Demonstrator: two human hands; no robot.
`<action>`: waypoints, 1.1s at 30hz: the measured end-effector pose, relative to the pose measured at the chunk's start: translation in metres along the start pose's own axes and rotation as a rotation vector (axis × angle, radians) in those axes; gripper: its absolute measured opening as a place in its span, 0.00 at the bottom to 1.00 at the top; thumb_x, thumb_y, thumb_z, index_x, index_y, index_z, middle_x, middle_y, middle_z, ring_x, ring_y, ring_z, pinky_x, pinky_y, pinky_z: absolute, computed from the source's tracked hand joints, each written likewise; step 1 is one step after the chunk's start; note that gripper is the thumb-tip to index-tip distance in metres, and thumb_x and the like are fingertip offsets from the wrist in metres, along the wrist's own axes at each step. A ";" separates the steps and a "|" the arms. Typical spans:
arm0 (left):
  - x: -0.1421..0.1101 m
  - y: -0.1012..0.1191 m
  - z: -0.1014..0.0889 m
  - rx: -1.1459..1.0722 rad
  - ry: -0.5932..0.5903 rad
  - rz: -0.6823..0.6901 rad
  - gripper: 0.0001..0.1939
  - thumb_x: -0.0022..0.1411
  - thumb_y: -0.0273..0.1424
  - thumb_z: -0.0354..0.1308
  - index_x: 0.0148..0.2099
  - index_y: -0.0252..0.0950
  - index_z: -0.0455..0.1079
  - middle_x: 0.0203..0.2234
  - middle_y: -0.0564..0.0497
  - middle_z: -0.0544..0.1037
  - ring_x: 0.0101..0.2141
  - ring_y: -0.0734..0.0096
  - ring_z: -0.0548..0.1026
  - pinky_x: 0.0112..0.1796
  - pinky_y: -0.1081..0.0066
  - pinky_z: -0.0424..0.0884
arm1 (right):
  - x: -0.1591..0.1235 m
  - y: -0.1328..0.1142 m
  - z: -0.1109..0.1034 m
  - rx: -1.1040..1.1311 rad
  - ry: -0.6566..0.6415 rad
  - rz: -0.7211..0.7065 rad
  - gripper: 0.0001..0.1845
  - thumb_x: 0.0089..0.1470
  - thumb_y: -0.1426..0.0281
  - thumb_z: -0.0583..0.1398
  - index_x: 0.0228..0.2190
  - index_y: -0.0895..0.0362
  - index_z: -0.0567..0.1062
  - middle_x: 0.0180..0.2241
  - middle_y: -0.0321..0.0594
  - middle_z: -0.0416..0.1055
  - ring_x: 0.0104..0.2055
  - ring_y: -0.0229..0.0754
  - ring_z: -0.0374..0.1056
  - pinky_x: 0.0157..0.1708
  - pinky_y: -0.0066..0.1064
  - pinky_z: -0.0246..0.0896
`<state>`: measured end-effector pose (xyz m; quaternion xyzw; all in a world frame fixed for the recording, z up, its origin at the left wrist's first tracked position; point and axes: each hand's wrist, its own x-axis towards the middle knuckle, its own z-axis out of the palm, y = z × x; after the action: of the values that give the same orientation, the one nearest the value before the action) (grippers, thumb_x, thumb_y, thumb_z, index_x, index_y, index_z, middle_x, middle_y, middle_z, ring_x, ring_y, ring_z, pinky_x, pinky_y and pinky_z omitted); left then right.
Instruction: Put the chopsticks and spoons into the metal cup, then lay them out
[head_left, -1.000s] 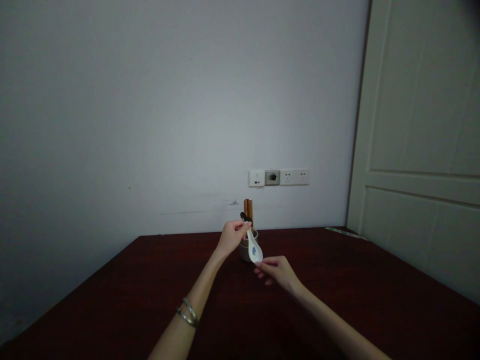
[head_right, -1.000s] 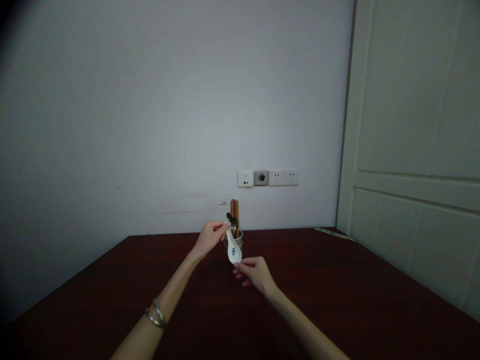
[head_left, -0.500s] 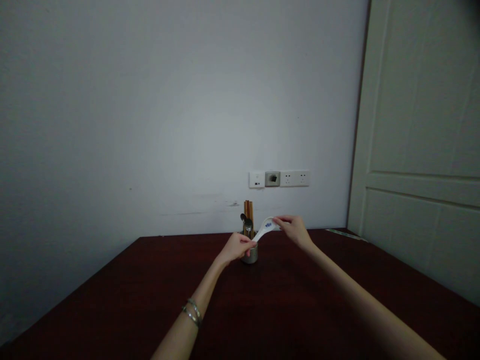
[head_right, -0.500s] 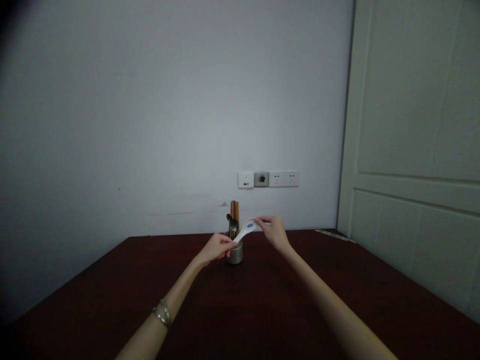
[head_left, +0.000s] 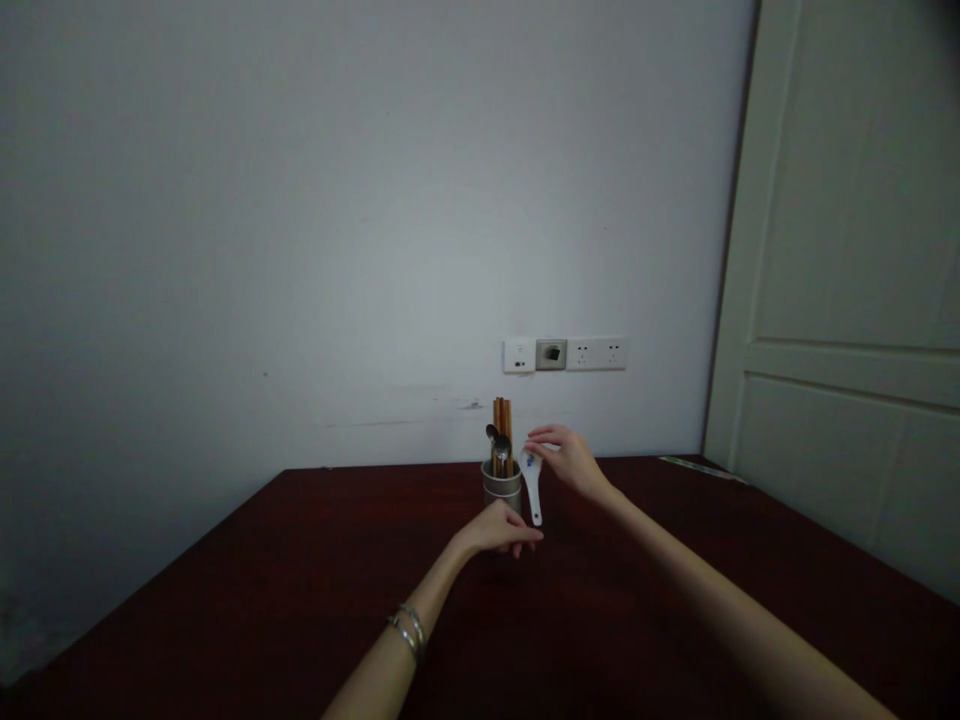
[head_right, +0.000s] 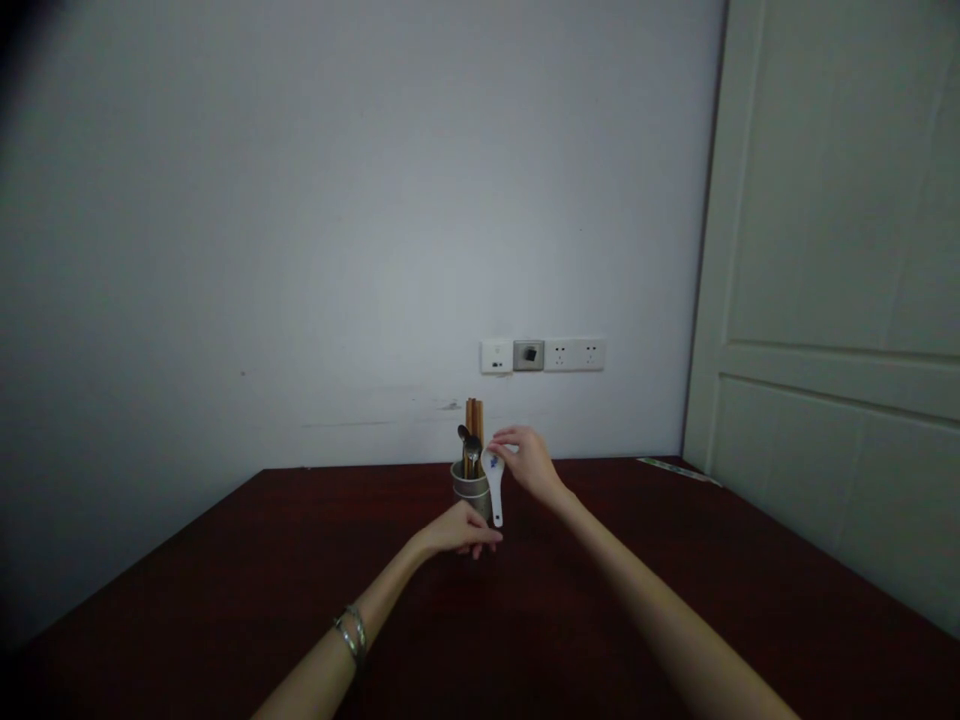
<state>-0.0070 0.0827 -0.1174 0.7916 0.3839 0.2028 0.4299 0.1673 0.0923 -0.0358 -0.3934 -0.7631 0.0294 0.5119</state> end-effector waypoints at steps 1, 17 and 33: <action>0.000 -0.007 -0.003 0.004 0.015 -0.008 0.25 0.45 0.50 0.55 0.23 0.30 0.71 0.10 0.56 0.63 0.11 0.84 0.54 0.16 0.77 0.49 | 0.005 0.003 0.000 -0.002 0.018 0.010 0.10 0.46 0.64 0.58 0.25 0.56 0.77 0.33 0.42 0.74 0.36 0.44 0.68 0.39 0.35 0.60; 0.016 -0.054 0.005 0.026 0.158 -0.052 0.24 0.48 0.46 0.52 0.12 0.34 0.58 0.07 0.57 0.58 0.12 0.82 0.54 0.19 0.75 0.50 | 0.059 0.042 0.043 -0.021 0.203 0.029 0.11 0.46 0.62 0.58 0.25 0.56 0.77 0.31 0.42 0.71 0.34 0.42 0.66 0.38 0.33 0.59; 0.016 -0.054 0.008 0.038 0.199 -0.060 0.24 0.49 0.45 0.52 0.12 0.33 0.58 0.08 0.57 0.59 0.13 0.82 0.54 0.19 0.75 0.50 | 0.003 0.057 0.068 -0.118 -0.080 0.031 0.10 0.47 0.65 0.57 0.26 0.56 0.77 0.34 0.42 0.68 0.40 0.43 0.62 0.42 0.35 0.56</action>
<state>-0.0151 0.1096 -0.1667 0.7637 0.4521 0.2599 0.3805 0.1450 0.1579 -0.0910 -0.4333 -0.7771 0.0080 0.4565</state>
